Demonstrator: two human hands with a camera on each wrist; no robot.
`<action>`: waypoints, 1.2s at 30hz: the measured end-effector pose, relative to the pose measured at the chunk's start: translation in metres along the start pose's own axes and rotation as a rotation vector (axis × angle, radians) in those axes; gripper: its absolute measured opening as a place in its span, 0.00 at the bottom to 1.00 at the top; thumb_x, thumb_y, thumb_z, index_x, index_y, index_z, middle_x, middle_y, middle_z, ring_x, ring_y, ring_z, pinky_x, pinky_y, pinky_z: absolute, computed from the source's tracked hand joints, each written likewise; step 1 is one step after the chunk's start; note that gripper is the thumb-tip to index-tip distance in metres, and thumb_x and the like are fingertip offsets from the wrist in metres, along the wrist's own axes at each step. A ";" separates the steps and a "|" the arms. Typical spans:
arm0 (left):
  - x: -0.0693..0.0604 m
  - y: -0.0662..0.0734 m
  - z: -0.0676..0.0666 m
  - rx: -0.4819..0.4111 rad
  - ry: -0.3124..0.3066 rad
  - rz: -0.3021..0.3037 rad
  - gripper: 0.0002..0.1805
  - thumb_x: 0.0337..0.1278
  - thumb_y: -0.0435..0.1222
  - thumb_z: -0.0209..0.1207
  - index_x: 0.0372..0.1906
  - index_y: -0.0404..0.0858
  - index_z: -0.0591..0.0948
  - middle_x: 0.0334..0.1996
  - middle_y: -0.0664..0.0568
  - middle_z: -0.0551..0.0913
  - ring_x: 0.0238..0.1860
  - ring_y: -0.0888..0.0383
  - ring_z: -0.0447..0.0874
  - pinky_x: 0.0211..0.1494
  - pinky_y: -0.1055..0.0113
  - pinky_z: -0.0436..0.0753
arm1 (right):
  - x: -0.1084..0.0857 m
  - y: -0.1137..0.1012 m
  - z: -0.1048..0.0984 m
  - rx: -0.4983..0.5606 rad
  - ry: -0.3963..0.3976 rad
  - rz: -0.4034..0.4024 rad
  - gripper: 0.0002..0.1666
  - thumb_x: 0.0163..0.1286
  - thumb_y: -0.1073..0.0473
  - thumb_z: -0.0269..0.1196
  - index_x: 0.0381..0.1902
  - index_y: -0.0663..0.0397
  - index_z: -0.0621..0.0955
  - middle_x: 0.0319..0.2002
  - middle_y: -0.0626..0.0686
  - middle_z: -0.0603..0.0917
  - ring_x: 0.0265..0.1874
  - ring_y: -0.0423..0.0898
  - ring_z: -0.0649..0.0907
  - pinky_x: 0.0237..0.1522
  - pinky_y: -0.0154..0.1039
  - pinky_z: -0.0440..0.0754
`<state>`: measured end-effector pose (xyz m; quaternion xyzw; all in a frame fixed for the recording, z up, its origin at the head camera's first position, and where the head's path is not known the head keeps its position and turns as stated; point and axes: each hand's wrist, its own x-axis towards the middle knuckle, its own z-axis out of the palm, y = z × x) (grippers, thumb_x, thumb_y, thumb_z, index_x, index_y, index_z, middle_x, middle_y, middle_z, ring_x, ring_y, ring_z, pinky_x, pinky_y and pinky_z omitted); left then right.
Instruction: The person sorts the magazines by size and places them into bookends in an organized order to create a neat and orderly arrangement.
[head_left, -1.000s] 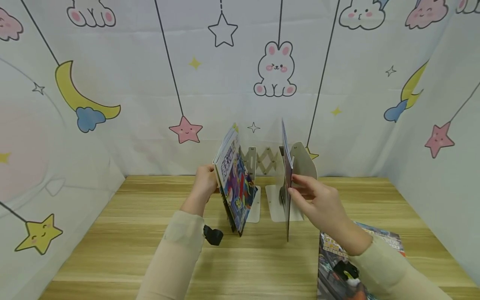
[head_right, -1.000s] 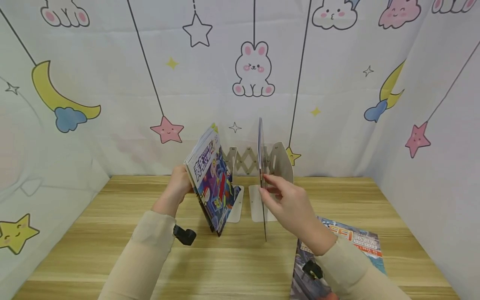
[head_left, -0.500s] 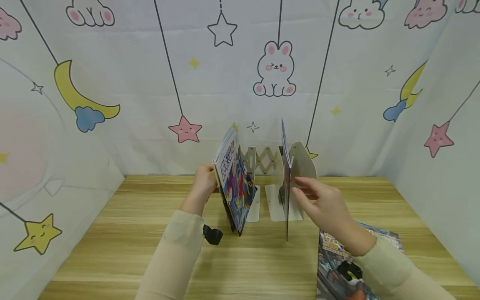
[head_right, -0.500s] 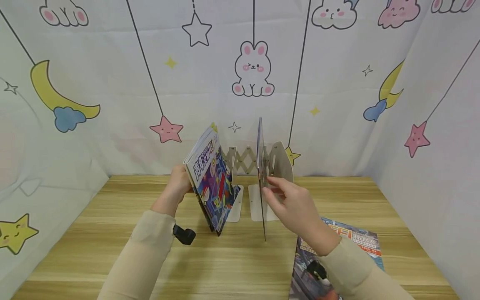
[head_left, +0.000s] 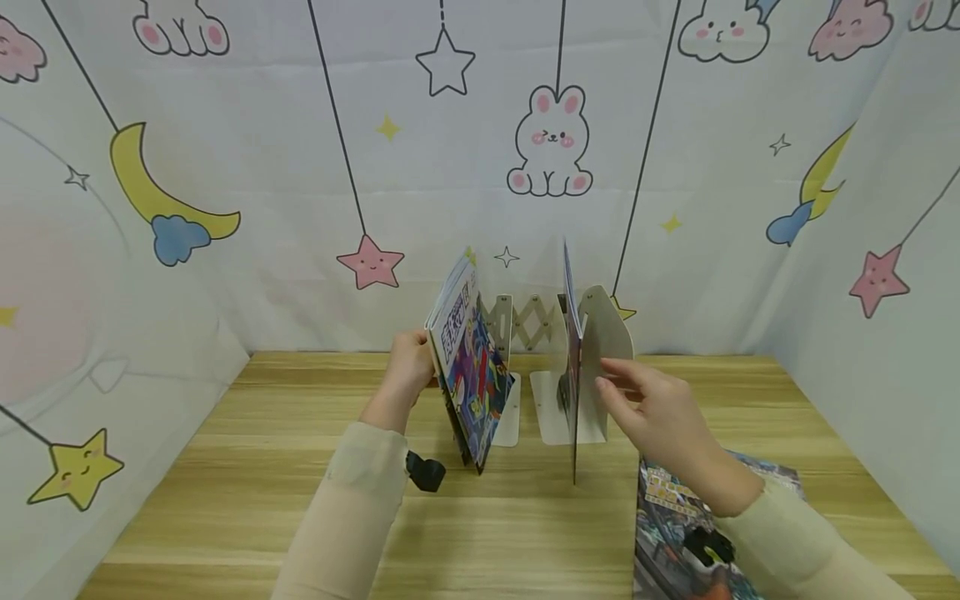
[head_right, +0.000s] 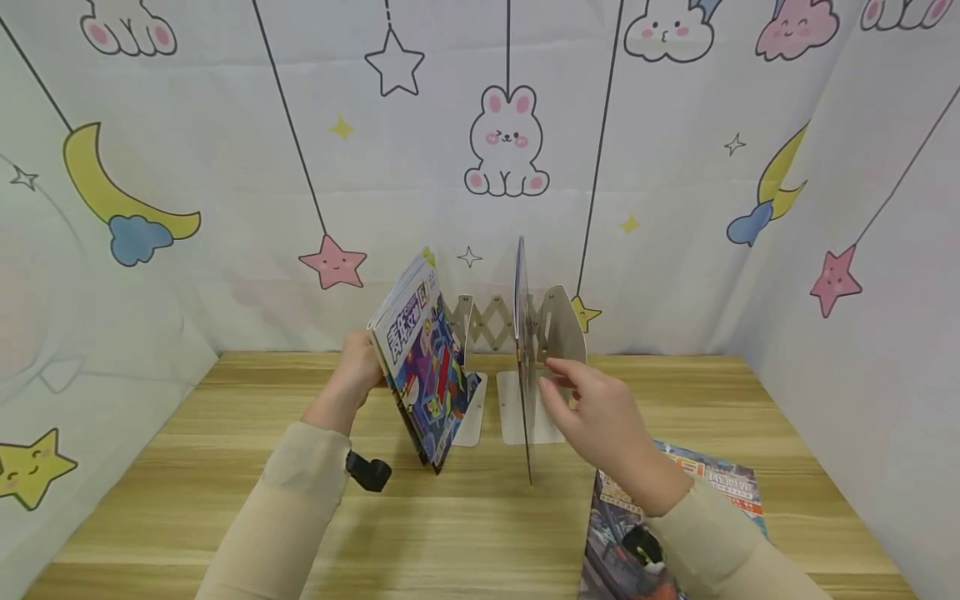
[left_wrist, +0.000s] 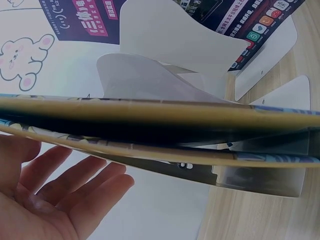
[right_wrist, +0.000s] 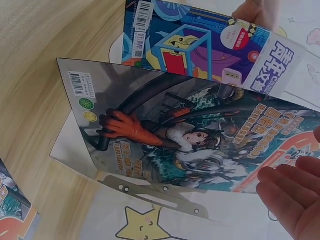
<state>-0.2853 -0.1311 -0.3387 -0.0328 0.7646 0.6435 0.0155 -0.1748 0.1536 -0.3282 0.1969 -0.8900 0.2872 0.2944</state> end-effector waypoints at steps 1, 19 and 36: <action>0.000 0.000 0.000 0.000 0.001 0.000 0.16 0.66 0.36 0.48 0.43 0.29 0.83 0.38 0.39 0.82 0.24 0.59 0.78 0.25 0.66 0.83 | 0.000 0.001 0.000 -0.005 -0.006 0.007 0.16 0.64 0.64 0.62 0.49 0.64 0.81 0.41 0.59 0.87 0.35 0.50 0.87 0.33 0.41 0.86; -0.001 0.000 -0.001 0.013 0.000 0.012 0.17 0.66 0.37 0.48 0.42 0.29 0.83 0.36 0.39 0.83 0.26 0.59 0.77 0.27 0.66 0.83 | -0.005 0.010 -0.008 -0.095 -0.160 0.135 0.20 0.68 0.56 0.59 0.53 0.63 0.79 0.48 0.62 0.83 0.42 0.54 0.85 0.43 0.51 0.83; 0.001 -0.001 0.001 -0.014 0.002 0.000 0.16 0.66 0.36 0.48 0.41 0.28 0.82 0.34 0.41 0.82 0.24 0.59 0.78 0.26 0.64 0.84 | -0.009 0.025 -0.011 -0.157 -0.252 0.191 0.22 0.69 0.53 0.58 0.53 0.62 0.79 0.47 0.62 0.84 0.40 0.55 0.85 0.37 0.52 0.83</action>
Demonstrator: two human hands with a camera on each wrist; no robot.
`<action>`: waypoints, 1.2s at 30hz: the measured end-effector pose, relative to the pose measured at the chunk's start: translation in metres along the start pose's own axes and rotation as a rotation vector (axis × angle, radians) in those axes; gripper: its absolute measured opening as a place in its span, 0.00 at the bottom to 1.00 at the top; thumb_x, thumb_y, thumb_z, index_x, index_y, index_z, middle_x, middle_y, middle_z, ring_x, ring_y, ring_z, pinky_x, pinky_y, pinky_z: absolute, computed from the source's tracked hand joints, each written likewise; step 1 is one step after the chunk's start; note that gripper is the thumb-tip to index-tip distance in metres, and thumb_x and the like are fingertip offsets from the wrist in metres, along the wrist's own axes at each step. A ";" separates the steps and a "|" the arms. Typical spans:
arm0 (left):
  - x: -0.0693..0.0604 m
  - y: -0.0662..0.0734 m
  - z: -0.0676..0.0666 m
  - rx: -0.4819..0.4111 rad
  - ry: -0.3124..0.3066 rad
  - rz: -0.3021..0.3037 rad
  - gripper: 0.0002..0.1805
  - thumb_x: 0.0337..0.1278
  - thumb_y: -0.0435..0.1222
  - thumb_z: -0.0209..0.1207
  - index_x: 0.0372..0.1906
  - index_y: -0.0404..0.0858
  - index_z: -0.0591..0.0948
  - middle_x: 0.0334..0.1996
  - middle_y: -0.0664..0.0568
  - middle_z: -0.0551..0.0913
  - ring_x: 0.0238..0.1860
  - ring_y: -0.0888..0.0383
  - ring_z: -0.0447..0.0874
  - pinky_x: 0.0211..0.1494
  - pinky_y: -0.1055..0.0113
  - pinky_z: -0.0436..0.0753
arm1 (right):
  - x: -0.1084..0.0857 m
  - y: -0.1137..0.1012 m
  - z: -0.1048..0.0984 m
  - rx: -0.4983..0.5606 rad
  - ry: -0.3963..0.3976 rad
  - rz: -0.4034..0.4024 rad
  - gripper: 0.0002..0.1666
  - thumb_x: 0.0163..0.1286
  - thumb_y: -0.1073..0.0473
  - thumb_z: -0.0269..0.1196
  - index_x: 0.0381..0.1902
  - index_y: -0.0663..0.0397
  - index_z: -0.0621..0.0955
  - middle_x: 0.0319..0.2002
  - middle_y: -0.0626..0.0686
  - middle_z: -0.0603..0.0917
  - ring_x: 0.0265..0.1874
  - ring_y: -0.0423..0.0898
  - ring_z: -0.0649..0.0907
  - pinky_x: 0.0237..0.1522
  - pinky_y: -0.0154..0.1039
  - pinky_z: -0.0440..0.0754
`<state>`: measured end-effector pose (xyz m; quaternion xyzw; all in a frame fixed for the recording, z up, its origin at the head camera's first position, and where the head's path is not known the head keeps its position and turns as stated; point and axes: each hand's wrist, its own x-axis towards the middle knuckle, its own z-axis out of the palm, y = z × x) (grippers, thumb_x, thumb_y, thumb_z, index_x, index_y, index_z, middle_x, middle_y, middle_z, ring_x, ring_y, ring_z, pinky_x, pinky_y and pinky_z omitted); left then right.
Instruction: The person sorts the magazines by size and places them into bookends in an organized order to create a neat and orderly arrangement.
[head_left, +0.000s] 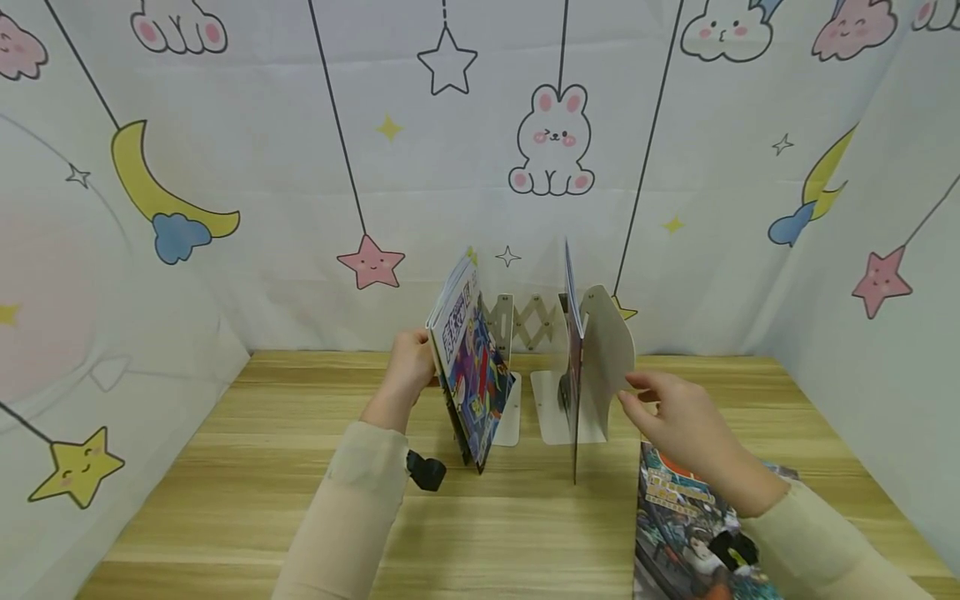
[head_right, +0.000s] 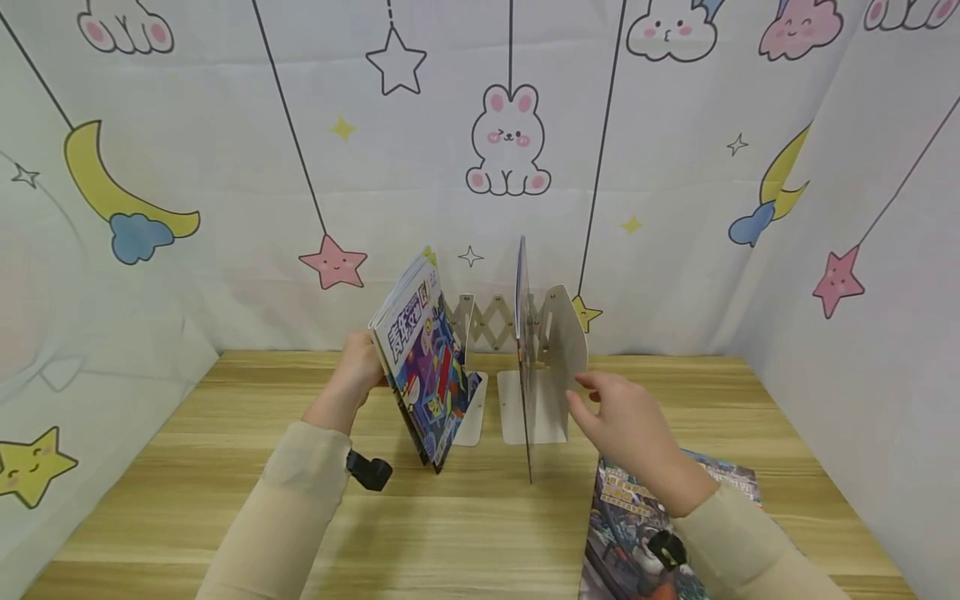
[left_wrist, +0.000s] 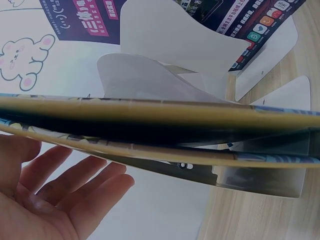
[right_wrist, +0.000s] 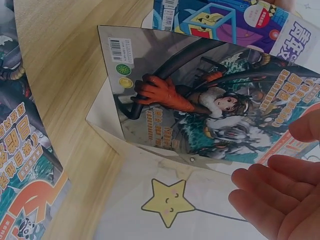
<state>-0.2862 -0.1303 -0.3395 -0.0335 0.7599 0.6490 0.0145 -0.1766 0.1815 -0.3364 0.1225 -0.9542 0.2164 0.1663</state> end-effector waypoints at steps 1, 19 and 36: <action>0.000 0.000 0.000 -0.004 -0.001 0.001 0.16 0.66 0.36 0.48 0.41 0.28 0.82 0.33 0.42 0.82 0.23 0.59 0.78 0.26 0.64 0.84 | 0.000 0.001 0.000 -0.002 -0.005 0.002 0.22 0.69 0.53 0.58 0.53 0.62 0.79 0.48 0.62 0.84 0.40 0.55 0.85 0.36 0.51 0.83; 0.000 0.000 -0.001 0.013 0.009 0.012 0.16 0.65 0.35 0.47 0.38 0.28 0.82 0.30 0.44 0.80 0.22 0.59 0.76 0.24 0.65 0.83 | -0.001 0.011 -0.003 -0.012 -0.072 0.035 0.25 0.71 0.49 0.55 0.56 0.62 0.77 0.51 0.63 0.82 0.45 0.59 0.84 0.39 0.53 0.83; 0.001 -0.002 -0.003 0.064 0.007 0.035 0.16 0.65 0.36 0.48 0.38 0.28 0.82 0.24 0.47 0.78 0.21 0.58 0.71 0.22 0.68 0.74 | -0.004 0.019 -0.003 -0.024 -0.141 0.100 0.26 0.71 0.49 0.55 0.56 0.65 0.76 0.52 0.66 0.80 0.47 0.62 0.82 0.43 0.56 0.81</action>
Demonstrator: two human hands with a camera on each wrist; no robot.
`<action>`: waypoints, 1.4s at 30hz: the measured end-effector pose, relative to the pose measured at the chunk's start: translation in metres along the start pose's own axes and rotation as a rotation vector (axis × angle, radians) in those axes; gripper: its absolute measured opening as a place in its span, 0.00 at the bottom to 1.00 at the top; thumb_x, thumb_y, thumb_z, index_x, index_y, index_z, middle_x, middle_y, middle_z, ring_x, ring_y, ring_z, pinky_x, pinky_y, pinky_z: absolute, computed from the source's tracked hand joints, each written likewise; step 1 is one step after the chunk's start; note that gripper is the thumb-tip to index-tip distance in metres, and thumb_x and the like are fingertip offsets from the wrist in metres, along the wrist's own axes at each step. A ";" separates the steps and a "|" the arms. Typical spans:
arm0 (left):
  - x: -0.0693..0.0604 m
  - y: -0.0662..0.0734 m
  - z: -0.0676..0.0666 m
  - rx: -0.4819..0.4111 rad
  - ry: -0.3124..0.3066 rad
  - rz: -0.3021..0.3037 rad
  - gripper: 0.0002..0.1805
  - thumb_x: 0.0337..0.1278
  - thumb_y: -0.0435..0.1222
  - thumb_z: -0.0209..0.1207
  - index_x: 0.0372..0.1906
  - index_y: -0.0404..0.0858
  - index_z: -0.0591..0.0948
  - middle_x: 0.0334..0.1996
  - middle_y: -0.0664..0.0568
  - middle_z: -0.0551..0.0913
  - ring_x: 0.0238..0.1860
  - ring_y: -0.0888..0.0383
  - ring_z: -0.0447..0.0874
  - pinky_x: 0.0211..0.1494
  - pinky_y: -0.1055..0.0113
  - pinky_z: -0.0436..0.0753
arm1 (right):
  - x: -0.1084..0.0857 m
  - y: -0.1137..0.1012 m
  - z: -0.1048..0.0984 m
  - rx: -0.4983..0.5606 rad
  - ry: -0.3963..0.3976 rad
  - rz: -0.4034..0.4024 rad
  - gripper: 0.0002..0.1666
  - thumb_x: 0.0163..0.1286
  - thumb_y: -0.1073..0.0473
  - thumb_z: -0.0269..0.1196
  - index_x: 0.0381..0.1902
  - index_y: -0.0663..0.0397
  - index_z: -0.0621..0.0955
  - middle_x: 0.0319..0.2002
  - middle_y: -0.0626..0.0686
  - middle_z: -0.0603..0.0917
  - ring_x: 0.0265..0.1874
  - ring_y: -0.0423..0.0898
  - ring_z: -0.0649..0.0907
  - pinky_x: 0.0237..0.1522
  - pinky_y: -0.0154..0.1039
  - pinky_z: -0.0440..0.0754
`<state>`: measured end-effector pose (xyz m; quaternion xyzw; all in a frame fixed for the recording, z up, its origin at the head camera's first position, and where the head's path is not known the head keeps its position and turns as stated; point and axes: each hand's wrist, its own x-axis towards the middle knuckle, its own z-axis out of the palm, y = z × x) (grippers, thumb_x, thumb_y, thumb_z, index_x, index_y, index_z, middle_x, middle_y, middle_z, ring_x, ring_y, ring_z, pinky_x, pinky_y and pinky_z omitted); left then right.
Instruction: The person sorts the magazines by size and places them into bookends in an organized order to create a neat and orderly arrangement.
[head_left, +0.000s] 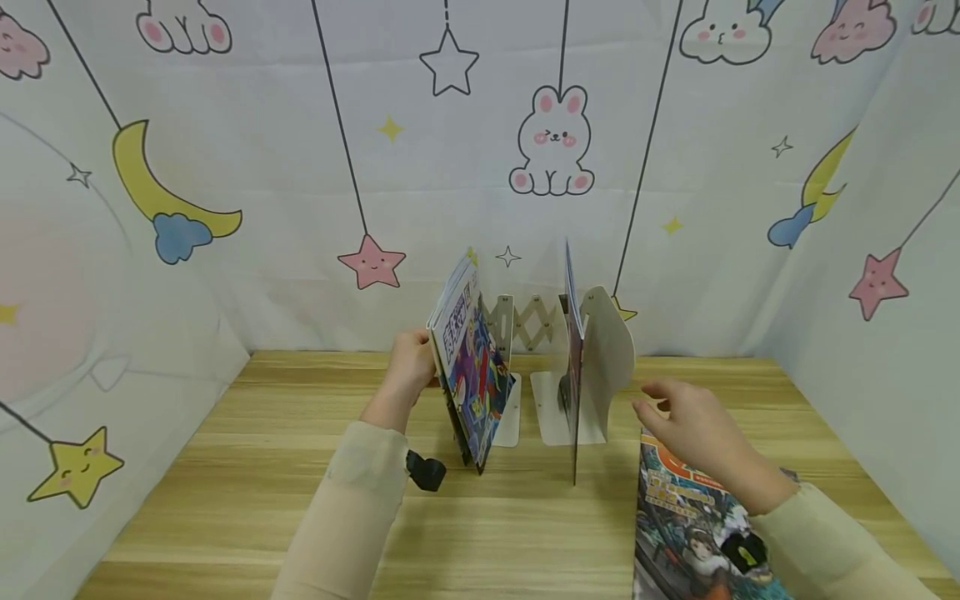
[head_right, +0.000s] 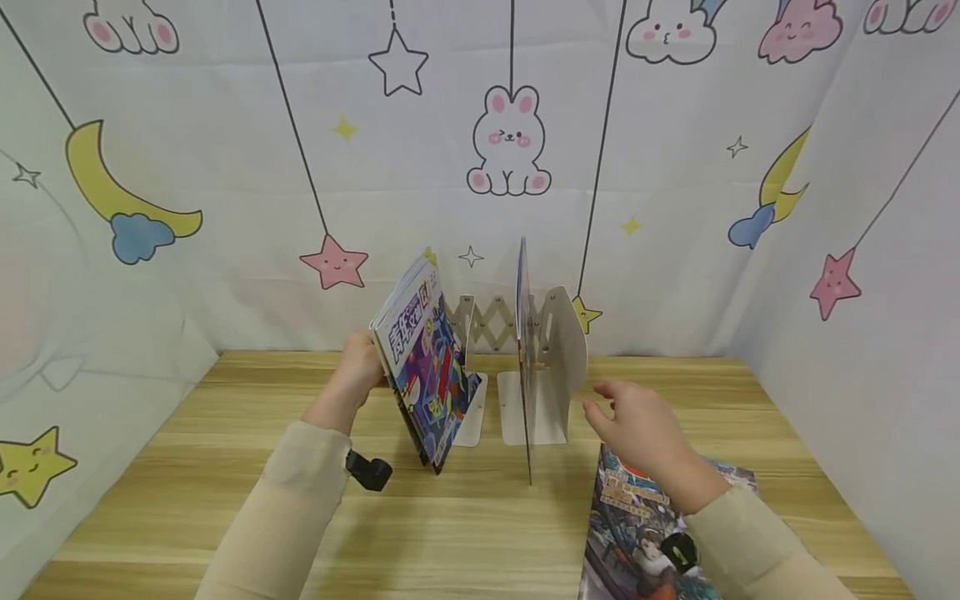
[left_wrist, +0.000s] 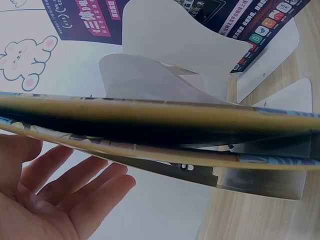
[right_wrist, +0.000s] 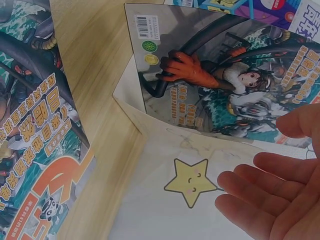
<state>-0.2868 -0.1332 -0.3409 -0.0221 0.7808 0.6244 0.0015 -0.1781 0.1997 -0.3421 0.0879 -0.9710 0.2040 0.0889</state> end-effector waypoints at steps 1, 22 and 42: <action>0.000 0.000 0.000 0.008 0.002 0.001 0.16 0.65 0.36 0.48 0.37 0.28 0.82 0.23 0.48 0.77 0.21 0.58 0.70 0.22 0.68 0.72 | 0.000 0.001 0.000 0.001 -0.004 0.004 0.26 0.71 0.49 0.54 0.56 0.65 0.76 0.53 0.66 0.80 0.47 0.62 0.82 0.43 0.56 0.81; 0.000 -0.001 0.000 0.003 -0.002 0.020 0.16 0.66 0.36 0.48 0.34 0.28 0.81 0.21 0.51 0.77 0.22 0.59 0.70 0.23 0.69 0.72 | 0.003 0.019 0.007 -0.027 -0.101 0.045 0.27 0.72 0.52 0.53 0.57 0.69 0.74 0.53 0.69 0.78 0.45 0.63 0.82 0.42 0.56 0.82; 0.001 -0.001 -0.002 -0.032 -0.031 -0.045 0.16 0.66 0.37 0.48 0.40 0.29 0.81 0.26 0.50 0.78 0.28 0.58 0.74 0.34 0.62 0.82 | 0.009 0.044 0.019 -0.012 -0.235 0.176 0.33 0.70 0.52 0.54 0.61 0.75 0.67 0.11 0.49 0.74 0.06 0.40 0.67 0.20 0.37 0.71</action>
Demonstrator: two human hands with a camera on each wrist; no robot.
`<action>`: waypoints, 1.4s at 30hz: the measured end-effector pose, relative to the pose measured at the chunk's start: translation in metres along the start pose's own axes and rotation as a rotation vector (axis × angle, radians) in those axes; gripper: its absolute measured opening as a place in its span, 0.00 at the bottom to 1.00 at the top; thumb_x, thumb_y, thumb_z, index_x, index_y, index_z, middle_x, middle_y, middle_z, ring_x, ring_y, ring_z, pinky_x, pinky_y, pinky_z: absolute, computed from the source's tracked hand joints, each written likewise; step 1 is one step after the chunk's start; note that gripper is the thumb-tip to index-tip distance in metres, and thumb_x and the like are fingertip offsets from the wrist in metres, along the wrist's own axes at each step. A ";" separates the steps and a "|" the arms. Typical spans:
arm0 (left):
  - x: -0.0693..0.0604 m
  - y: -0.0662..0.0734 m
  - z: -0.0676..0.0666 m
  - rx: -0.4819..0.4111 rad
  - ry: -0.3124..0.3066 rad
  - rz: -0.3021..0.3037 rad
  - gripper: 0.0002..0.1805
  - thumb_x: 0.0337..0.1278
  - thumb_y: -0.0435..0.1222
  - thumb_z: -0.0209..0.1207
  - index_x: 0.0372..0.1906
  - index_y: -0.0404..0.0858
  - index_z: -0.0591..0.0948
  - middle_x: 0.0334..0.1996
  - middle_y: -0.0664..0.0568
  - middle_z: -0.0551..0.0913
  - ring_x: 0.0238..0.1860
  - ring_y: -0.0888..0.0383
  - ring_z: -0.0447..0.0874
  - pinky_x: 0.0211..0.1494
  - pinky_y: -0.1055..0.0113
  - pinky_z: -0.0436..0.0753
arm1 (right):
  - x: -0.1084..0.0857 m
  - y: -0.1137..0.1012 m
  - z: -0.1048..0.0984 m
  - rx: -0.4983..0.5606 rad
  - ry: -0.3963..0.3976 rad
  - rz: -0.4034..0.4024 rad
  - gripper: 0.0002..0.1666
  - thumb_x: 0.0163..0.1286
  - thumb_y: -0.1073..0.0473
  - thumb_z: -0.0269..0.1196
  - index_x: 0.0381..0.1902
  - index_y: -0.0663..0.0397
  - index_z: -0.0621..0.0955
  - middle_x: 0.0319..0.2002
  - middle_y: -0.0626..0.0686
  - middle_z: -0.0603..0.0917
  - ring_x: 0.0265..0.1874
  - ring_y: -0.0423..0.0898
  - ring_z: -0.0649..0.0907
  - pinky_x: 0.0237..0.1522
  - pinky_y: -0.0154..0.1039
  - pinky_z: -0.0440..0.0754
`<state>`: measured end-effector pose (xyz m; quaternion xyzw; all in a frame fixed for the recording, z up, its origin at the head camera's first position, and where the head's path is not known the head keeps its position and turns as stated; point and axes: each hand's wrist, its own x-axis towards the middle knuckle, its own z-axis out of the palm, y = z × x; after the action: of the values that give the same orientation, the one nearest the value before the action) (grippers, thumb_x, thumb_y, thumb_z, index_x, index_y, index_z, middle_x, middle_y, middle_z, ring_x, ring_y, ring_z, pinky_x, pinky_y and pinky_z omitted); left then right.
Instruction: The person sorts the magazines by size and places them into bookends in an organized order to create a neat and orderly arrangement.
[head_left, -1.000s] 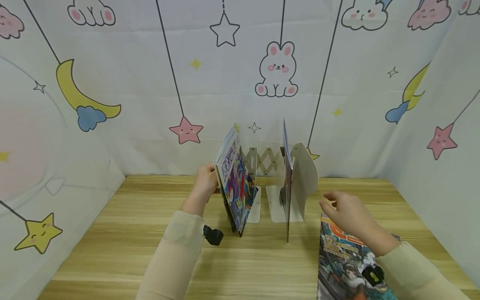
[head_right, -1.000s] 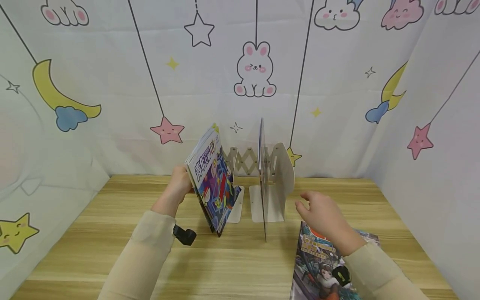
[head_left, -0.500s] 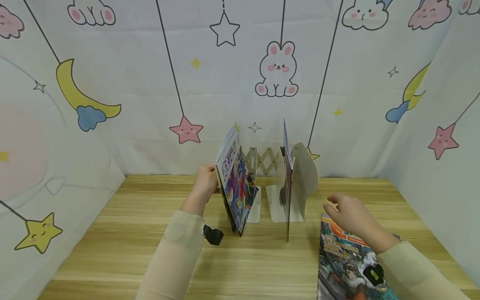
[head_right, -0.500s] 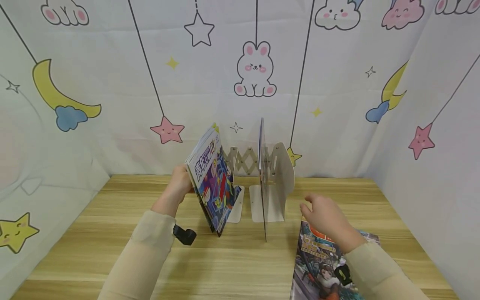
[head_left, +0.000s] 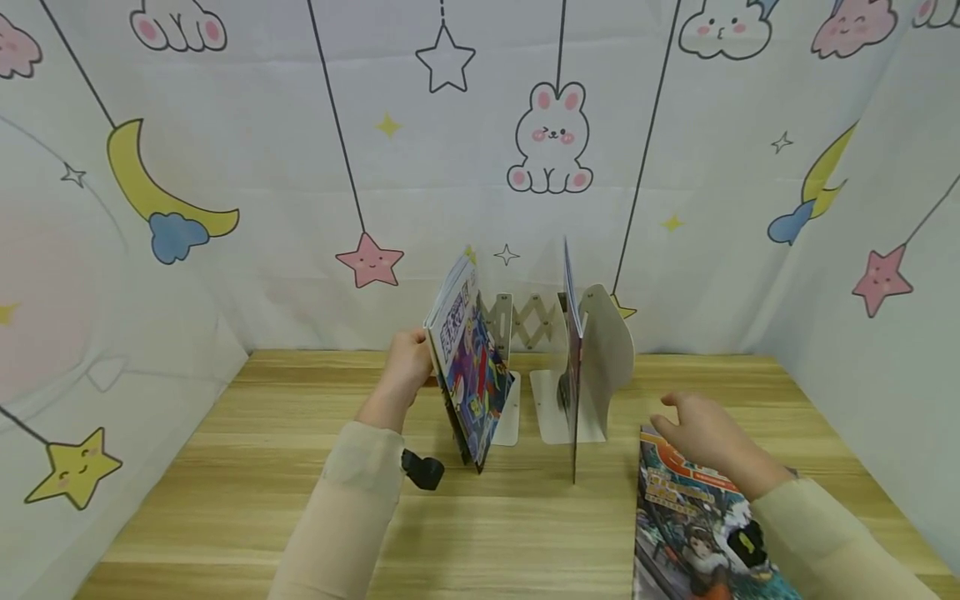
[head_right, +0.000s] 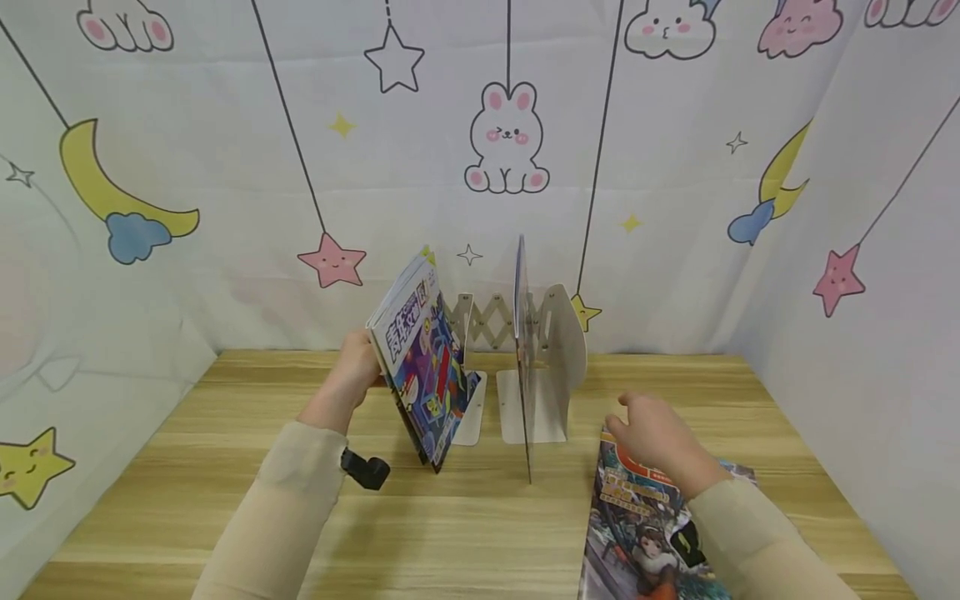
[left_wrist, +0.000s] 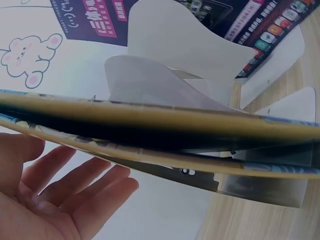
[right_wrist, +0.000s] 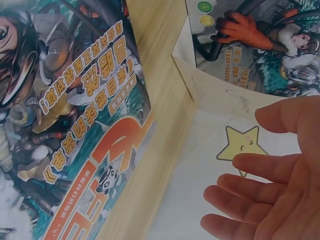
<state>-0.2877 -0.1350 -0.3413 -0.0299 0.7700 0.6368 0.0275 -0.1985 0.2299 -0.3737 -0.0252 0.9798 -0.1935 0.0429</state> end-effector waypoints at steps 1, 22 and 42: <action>0.000 0.000 0.000 0.002 -0.003 -0.003 0.16 0.66 0.37 0.48 0.40 0.30 0.81 0.27 0.50 0.77 0.29 0.58 0.75 0.35 0.61 0.82 | 0.001 0.001 0.000 0.004 -0.005 0.003 0.33 0.70 0.52 0.54 0.61 0.75 0.67 0.11 0.49 0.74 0.06 0.40 0.67 0.20 0.37 0.71; -0.005 -0.002 -0.004 -0.040 -0.072 0.001 0.18 0.68 0.41 0.47 0.45 0.32 0.81 0.22 0.54 0.75 0.28 0.59 0.77 0.33 0.62 0.84 | 0.014 0.013 0.012 -0.079 -0.110 -0.040 0.35 0.70 0.50 0.55 0.58 0.81 0.68 0.55 0.76 0.73 0.45 0.66 0.80 0.53 0.62 0.74; -0.007 0.000 0.001 -0.049 -0.080 0.010 0.19 0.69 0.42 0.47 0.49 0.32 0.80 0.28 0.52 0.76 0.34 0.58 0.78 0.36 0.62 0.85 | 0.016 0.021 0.034 -0.097 -0.195 -0.043 0.32 0.66 0.50 0.60 0.53 0.76 0.73 0.41 0.63 0.81 0.40 0.59 0.79 0.38 0.52 0.78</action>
<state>-0.2803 -0.1342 -0.3412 -0.0010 0.7527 0.6561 0.0545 -0.2118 0.2355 -0.4142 -0.0669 0.9785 -0.1432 0.1327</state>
